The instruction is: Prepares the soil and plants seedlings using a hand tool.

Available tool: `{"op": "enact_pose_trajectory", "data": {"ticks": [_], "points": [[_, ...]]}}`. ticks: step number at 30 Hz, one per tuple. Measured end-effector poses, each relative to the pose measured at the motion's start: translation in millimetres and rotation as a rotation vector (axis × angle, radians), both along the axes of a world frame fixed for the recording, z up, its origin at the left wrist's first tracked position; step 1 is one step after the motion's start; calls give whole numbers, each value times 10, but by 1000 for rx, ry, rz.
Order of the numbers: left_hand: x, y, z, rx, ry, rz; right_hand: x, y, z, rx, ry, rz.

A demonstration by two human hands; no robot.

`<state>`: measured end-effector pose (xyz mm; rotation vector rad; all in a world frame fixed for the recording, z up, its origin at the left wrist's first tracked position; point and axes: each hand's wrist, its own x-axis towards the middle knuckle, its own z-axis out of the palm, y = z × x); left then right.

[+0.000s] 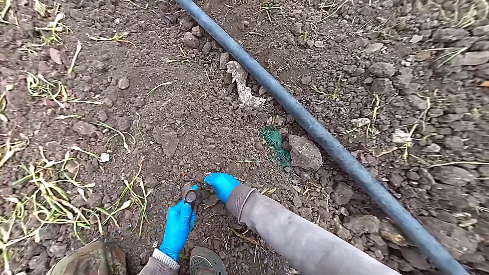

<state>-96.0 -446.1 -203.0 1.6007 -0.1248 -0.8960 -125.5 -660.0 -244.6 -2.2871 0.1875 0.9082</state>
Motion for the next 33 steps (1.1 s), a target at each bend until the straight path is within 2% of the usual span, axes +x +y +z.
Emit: {"op": "enact_pose_trajectory", "data": {"ticks": [1,3,7,10,12,14,15,17,19,22,25,27,30,32,33], "points": [[-30,-17,-150,4,35,-1,-4,57,-7,-7,-37,15],[16,-21,-84,-2,74,0,-7,191,-111,-8,-83,8],[218,376,633,-62,-21,-4,-2,315,-312,28,115,-7],[271,752,1016,-78,-57,-57,-42,305,-197,-49,37,0],[182,896,901,25,-55,-63,48,388,-79,-50,-87,-22],[-33,978,549,166,-36,4,281,586,31,46,-150,12],[-134,963,475,235,-21,43,427,730,60,107,-159,51],[-217,866,517,373,0,13,739,1047,47,188,-157,147],[-222,726,695,449,73,-21,979,1382,-39,199,-92,215],[-260,848,586,397,58,-80,1176,1690,-276,179,52,224],[-189,897,624,395,104,-154,1161,1667,-372,203,26,138],[-256,967,562,377,98,-37,1067,1474,-305,159,-42,84],[-284,1115,551,315,97,372,861,1086,-214,85,-169,-61],[-179,1322,743,125,134,528,629,852,-223,81,-216,-108],[-98,1434,873,17,120,527,502,760,-235,78,-242,-130]]}}
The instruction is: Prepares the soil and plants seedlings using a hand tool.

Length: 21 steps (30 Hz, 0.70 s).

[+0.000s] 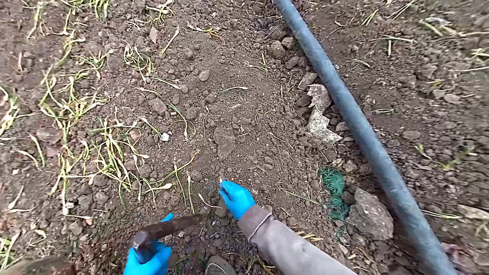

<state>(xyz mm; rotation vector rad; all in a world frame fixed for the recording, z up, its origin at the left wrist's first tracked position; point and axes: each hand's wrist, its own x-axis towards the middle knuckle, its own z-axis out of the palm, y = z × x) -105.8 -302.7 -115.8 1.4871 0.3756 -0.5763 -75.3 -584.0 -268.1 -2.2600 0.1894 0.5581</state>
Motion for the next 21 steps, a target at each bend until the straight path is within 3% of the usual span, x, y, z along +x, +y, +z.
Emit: {"op": "enact_pose_trajectory", "data": {"ticks": [3,5,7,10,13,17,21], "points": [[282,160,332,-127,-188,-120,-269,-141,35,-79,158,38],[500,15,257,-136,-430,-270,-329,-191,113,-108,230,115],[642,-351,406,165,-169,-409,-306,-209,243,-88,218,187],[545,-736,-288,398,171,-514,-175,-101,364,-94,100,287],[277,-637,-733,322,210,-373,8,181,444,-152,121,434],[91,-332,-334,231,192,-144,-22,658,122,-235,331,711],[-34,-51,138,312,67,-123,-214,680,-30,-271,210,583]]}}
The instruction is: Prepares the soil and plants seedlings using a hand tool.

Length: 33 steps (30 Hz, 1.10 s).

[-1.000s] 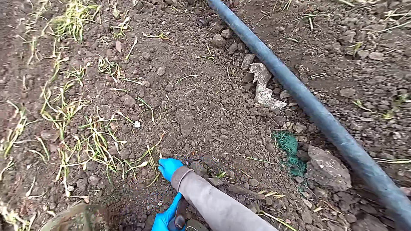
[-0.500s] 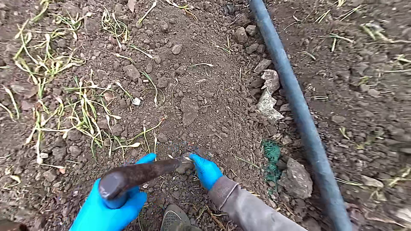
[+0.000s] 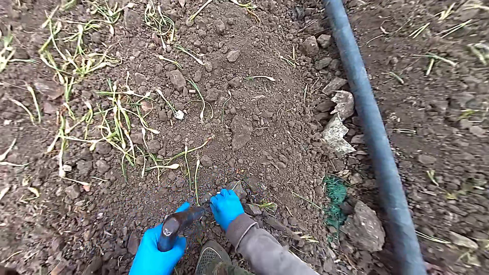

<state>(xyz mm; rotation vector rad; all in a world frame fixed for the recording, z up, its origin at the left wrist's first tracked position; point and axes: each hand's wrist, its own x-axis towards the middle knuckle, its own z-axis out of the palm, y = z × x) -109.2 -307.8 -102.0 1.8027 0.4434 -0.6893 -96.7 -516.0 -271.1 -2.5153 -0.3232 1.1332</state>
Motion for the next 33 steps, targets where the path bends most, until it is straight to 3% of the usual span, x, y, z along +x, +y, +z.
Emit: {"op": "enact_pose_trajectory", "data": {"ticks": [2,4,9,14,17,19,21,25,26,28,31,33], "points": [[-126,142,-189,44,1,-10,-47,-92,30,-28,-127,-110],[-224,228,-434,-2,60,71,112,-179,99,-170,-20,-151],[-81,112,-235,-153,-5,119,528,-213,191,-331,268,-29],[-298,-206,-850,-127,-35,84,640,-223,177,-340,317,29],[-323,-175,-930,-155,20,120,638,-273,111,-343,312,0],[-239,-111,-752,-181,18,204,577,-330,59,-305,184,-35],[-85,-6,-365,-156,-42,190,518,-408,106,-210,46,-92],[325,118,421,60,-88,-108,389,-390,271,-2,-108,-118],[389,87,386,131,-61,-152,379,-336,318,52,-157,-92],[334,22,-27,195,50,-145,368,-170,447,152,-220,-47],[1,74,-730,86,127,74,397,148,557,209,-217,62],[-94,165,-741,10,137,177,419,398,460,153,-67,204]]}}
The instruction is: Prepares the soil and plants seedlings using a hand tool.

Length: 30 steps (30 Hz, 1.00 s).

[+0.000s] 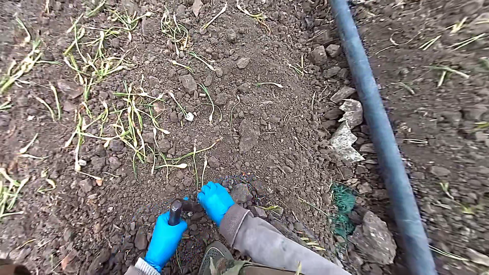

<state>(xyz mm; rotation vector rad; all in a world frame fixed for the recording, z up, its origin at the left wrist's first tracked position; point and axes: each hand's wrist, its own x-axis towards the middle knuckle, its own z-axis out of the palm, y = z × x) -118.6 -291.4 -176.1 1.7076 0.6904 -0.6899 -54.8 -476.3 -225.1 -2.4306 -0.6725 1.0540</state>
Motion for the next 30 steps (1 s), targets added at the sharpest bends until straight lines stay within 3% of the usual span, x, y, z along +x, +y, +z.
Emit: {"op": "enact_pose_trajectory", "data": {"ticks": [3,6,8,10,12,15,19,22,25,30], "points": [[-10,127,399,26,-47,66,-133,298,-400,-107,144,169],[-7,224,822,146,-151,5,-237,259,-473,-48,27,51],[-81,279,806,254,-210,-69,-222,173,-464,5,-140,-159],[-163,377,595,269,-202,-112,54,123,-450,-96,-84,-230],[-184,476,463,222,-178,26,324,117,-472,-170,25,-200],[-51,575,750,69,-229,271,374,108,-500,-165,58,-180],[281,563,1231,26,-328,153,105,-65,-511,-19,-96,-268],[398,453,871,117,-155,31,50,-120,-442,72,-148,-297],[203,440,242,92,-10,125,233,-15,-293,-161,72,-418],[-7,571,231,-64,-53,425,452,210,-425,-390,181,-676]]}}
